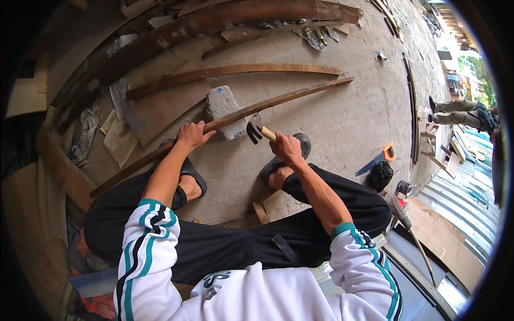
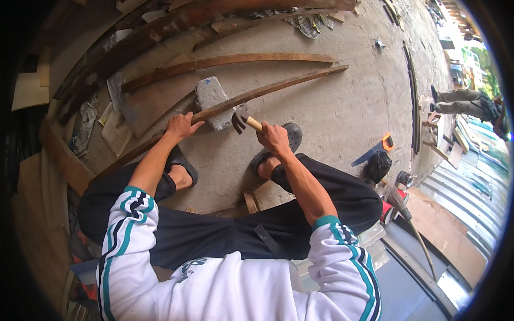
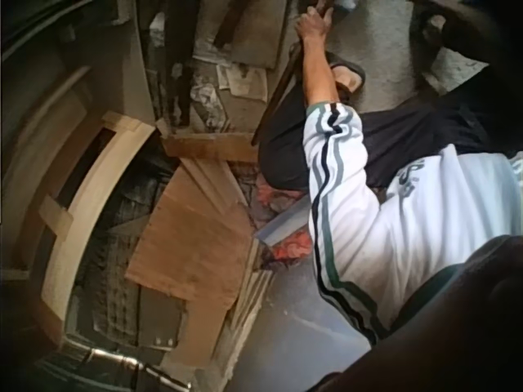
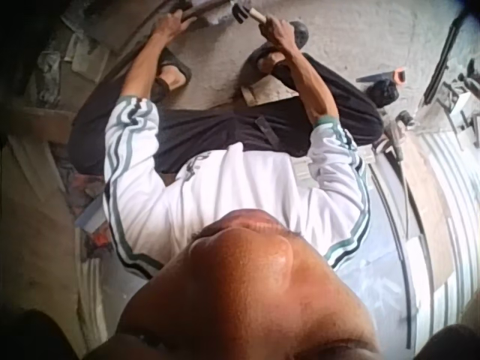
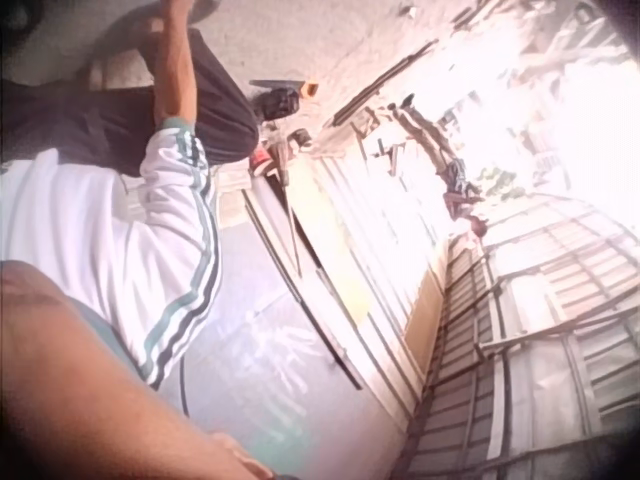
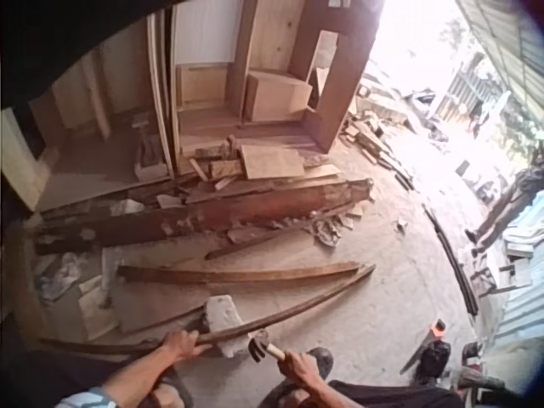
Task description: The person sits on the floor and uses a hammer to strike a long wooden plank resting on a concrete block, breaking it into smaller pieces. The person repeatedly repositions the wood and continues hammering until the plank is fragmented.
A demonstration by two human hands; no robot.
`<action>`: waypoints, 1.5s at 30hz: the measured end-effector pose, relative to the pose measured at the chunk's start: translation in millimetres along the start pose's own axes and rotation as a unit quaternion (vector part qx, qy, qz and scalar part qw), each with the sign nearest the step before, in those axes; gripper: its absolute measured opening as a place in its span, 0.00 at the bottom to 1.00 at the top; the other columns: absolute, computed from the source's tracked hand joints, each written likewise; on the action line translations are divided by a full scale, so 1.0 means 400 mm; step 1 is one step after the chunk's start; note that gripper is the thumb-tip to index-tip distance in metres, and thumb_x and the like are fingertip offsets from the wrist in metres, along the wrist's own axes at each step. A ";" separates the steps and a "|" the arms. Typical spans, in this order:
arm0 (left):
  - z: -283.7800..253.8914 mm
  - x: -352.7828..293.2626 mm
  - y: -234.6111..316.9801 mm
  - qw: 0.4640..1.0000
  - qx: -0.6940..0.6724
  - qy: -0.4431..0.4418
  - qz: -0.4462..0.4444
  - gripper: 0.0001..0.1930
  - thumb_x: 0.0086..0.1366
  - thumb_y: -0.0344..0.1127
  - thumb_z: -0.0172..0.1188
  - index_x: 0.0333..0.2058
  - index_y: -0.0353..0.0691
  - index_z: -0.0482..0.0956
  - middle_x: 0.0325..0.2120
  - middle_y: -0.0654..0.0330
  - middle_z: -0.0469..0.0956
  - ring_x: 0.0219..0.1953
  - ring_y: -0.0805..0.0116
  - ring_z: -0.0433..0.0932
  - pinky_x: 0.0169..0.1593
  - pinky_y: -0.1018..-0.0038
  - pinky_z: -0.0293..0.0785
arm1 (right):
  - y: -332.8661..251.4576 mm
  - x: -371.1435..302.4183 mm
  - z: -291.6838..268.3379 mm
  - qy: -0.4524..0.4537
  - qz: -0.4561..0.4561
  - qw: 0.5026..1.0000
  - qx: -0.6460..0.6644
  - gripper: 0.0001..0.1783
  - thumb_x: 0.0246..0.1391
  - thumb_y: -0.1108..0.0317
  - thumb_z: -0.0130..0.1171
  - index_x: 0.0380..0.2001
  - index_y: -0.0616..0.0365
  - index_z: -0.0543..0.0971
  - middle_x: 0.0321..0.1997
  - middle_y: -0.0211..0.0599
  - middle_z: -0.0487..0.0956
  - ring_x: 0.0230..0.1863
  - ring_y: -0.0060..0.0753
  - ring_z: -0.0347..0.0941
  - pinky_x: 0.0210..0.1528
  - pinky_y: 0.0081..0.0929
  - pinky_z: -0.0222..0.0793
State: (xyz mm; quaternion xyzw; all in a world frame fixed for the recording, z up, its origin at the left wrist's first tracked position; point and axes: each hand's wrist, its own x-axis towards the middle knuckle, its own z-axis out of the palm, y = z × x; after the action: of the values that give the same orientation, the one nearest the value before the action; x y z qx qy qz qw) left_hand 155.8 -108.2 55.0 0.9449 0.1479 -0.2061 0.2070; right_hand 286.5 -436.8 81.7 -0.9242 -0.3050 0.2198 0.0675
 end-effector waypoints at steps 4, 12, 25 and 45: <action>0.013 -0.003 -0.009 1.000 0.004 0.010 0.017 0.32 0.62 0.66 0.56 0.34 0.36 0.78 0.27 0.41 0.82 0.35 0.40 0.82 0.41 0.49 0.76 | 0.002 0.008 -0.005 -0.004 -0.061 0.998 -0.002 0.13 0.54 0.56 0.58 0.31 0.54 0.75 0.22 0.50 0.79 0.26 0.59 0.78 0.28 0.51 0.74; 0.007 -0.002 0.011 1.000 0.005 -0.005 0.006 0.32 0.62 0.67 0.56 0.34 0.36 0.79 0.28 0.40 0.82 0.35 0.39 0.82 0.42 0.49 0.76 | 0.059 -0.007 0.004 -0.023 0.030 0.999 0.000 0.14 0.54 0.55 0.58 0.31 0.55 0.75 0.23 0.50 0.80 0.27 0.58 0.79 0.30 0.49 0.75; 0.004 0.013 -0.015 0.999 0.031 0.006 0.025 0.33 0.61 0.67 0.56 0.33 0.35 0.79 0.27 0.39 0.81 0.35 0.40 0.82 0.41 0.49 0.77 | 0.174 -0.010 -0.004 -0.012 0.073 0.997 -0.009 0.14 0.55 0.56 0.56 0.33 0.56 0.76 0.25 0.52 0.80 0.30 0.59 0.79 0.34 0.52 0.74; -0.009 0.027 -0.012 0.999 0.019 -0.034 0.013 0.36 0.60 0.70 0.54 0.36 0.34 0.80 0.32 0.39 0.82 0.39 0.40 0.82 0.45 0.50 0.76 | 0.049 -0.018 -0.042 -0.023 -0.011 1.000 0.007 0.21 0.55 0.46 0.58 0.31 0.54 0.77 0.24 0.49 0.80 0.27 0.56 0.79 0.29 0.48 0.73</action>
State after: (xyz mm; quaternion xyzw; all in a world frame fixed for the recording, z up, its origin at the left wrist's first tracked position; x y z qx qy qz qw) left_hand 164.6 -100.1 51.6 0.9430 0.1245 -0.2382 0.1965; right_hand 299.3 -456.5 94.2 -0.9152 -0.3149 0.2419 0.0693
